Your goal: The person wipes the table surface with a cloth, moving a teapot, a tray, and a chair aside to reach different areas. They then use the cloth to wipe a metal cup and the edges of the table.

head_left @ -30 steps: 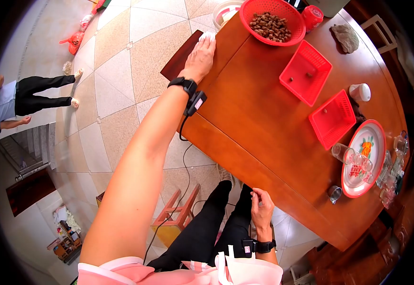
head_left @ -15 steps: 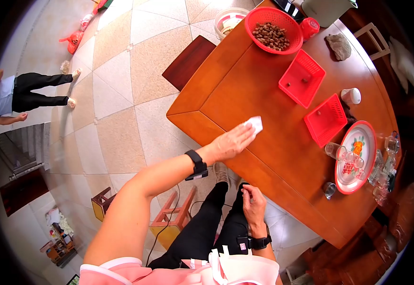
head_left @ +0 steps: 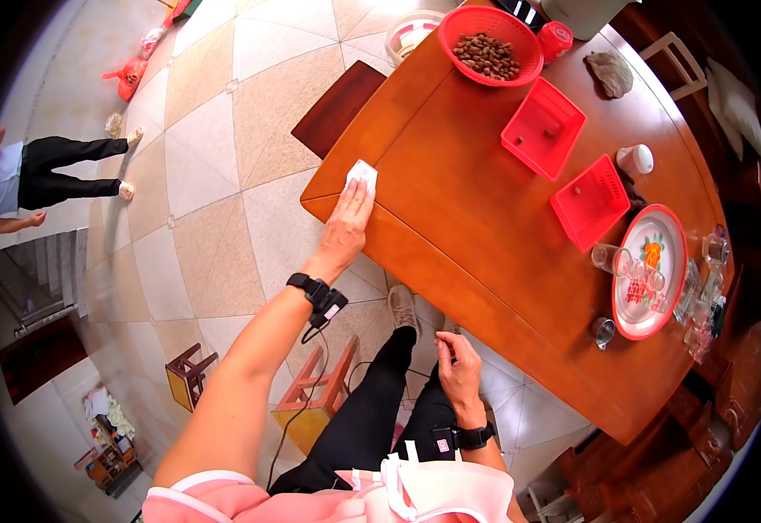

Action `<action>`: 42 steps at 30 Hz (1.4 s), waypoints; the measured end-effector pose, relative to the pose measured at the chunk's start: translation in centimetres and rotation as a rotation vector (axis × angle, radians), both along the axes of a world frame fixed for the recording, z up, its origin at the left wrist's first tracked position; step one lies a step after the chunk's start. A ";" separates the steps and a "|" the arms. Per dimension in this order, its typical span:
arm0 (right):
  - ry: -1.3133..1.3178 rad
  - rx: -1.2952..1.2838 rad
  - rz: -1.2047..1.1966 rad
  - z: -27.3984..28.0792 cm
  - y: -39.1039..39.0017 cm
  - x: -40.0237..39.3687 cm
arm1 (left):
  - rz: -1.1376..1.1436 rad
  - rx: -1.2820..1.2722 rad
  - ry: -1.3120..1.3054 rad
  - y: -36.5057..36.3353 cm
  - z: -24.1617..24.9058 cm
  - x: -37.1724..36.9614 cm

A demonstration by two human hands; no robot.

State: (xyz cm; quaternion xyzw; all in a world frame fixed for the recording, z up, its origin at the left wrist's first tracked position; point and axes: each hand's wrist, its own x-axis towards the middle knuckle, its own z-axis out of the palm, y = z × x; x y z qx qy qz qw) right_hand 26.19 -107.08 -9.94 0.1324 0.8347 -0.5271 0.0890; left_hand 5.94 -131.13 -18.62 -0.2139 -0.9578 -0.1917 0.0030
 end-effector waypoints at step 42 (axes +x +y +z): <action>0.349 0.425 -0.174 -5.5 10.1 0.6 | -0.239 0.361 -0.320 20.9 3.1 14.5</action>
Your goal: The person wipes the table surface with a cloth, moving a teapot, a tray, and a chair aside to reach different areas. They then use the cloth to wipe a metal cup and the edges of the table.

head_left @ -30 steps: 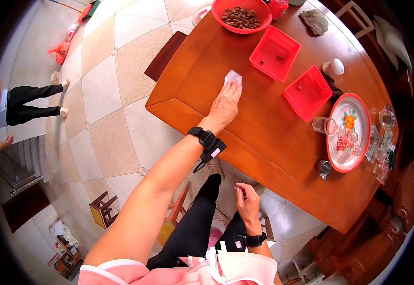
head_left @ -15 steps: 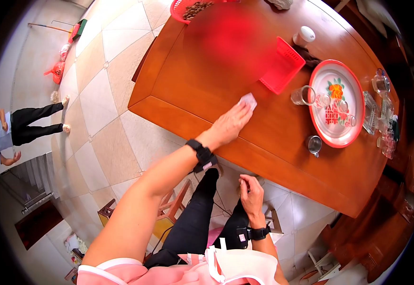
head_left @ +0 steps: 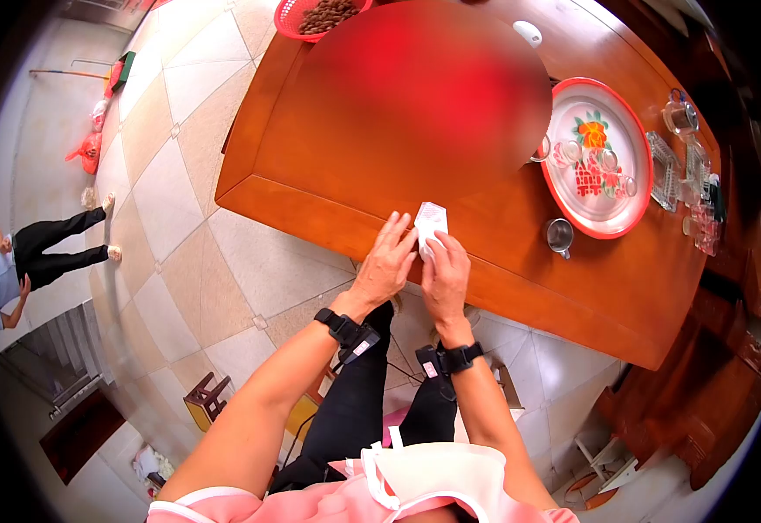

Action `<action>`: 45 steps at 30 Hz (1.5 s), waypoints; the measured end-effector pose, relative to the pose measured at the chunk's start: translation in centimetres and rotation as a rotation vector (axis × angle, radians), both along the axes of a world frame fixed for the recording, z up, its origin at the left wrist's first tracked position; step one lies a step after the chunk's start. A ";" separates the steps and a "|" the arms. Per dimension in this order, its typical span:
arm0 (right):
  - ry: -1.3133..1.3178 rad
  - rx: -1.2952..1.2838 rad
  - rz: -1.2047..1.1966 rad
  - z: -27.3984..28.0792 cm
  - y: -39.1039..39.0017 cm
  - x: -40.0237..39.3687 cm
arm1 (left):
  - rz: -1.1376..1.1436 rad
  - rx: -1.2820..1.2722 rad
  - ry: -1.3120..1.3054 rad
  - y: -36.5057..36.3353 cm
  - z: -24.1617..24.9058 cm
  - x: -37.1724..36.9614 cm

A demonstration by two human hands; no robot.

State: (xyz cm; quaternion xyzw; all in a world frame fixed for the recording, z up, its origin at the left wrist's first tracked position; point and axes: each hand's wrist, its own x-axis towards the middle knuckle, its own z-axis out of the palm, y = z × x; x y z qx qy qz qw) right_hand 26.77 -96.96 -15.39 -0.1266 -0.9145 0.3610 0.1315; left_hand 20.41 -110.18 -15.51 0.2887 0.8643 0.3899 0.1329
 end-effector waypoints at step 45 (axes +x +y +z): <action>-0.112 0.235 -0.419 -3.9 14.7 16.2 | -0.405 -0.064 -0.108 6.7 8.6 12.8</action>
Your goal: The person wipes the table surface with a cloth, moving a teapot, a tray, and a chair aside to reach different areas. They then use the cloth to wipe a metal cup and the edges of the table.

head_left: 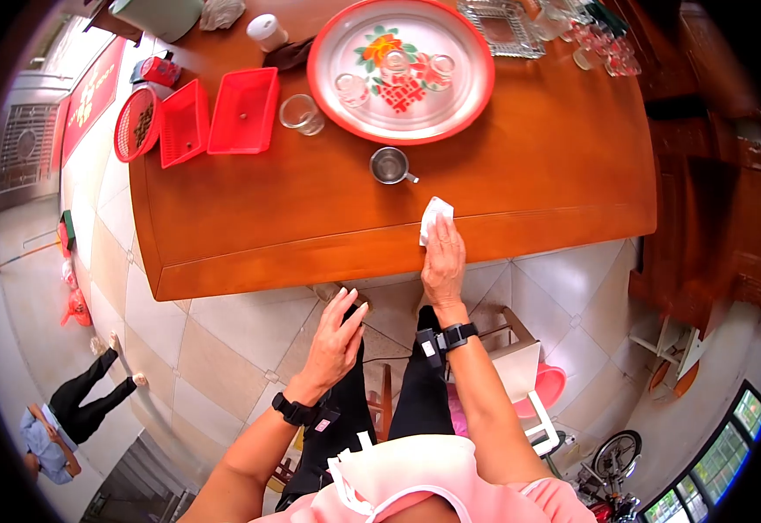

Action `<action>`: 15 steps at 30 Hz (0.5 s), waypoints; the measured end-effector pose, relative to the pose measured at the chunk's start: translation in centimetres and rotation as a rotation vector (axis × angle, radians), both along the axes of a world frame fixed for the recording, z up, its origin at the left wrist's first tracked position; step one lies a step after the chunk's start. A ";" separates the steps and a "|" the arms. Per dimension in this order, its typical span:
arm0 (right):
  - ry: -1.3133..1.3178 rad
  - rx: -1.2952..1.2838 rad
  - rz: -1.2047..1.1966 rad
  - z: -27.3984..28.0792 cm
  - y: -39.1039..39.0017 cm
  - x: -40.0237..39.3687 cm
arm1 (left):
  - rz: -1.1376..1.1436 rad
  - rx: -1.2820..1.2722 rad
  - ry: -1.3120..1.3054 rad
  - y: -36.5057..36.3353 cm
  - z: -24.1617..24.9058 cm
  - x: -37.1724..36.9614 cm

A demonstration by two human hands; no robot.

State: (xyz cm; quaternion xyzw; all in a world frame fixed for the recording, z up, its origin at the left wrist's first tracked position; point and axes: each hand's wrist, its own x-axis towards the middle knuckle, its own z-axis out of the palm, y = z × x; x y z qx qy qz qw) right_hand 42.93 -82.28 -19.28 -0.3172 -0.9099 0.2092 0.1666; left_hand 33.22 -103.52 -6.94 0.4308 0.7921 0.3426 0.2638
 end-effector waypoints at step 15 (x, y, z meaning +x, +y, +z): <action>-0.322 0.385 -0.557 -1.0 22.9 18.0 | -0.131 -0.027 -0.017 9.9 1.0 6.1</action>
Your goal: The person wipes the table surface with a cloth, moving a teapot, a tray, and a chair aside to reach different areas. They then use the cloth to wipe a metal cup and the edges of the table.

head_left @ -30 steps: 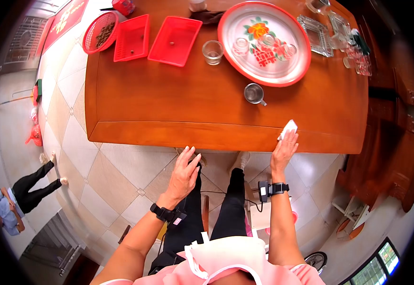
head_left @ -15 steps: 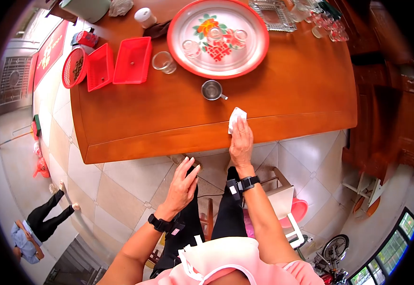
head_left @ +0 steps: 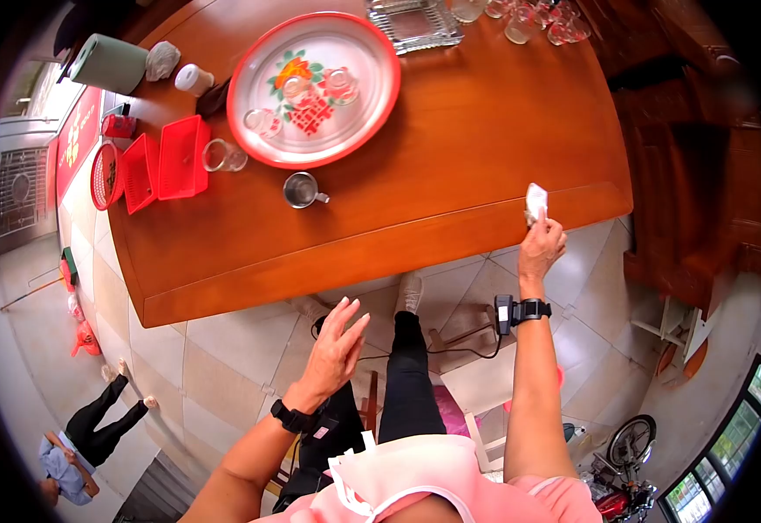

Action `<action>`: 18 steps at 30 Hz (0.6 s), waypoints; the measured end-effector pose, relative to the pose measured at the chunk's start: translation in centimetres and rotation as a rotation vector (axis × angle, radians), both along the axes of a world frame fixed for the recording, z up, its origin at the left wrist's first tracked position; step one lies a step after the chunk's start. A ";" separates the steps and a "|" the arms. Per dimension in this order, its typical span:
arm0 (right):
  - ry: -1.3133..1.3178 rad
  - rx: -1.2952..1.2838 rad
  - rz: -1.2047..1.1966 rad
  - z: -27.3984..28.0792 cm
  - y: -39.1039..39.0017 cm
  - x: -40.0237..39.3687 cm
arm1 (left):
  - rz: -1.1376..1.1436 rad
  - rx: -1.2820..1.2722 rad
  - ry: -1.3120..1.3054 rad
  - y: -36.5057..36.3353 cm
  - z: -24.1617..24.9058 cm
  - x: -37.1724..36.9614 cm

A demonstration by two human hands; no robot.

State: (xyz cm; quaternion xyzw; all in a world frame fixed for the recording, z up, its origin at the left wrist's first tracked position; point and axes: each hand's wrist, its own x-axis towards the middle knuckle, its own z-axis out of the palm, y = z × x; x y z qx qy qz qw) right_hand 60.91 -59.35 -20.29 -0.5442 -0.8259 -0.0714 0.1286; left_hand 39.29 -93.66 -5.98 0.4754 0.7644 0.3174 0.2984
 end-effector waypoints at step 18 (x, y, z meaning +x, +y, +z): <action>0.247 -0.305 0.733 1.9 -13.2 -11.8 | -0.231 0.075 -0.090 8.2 1.9 2.8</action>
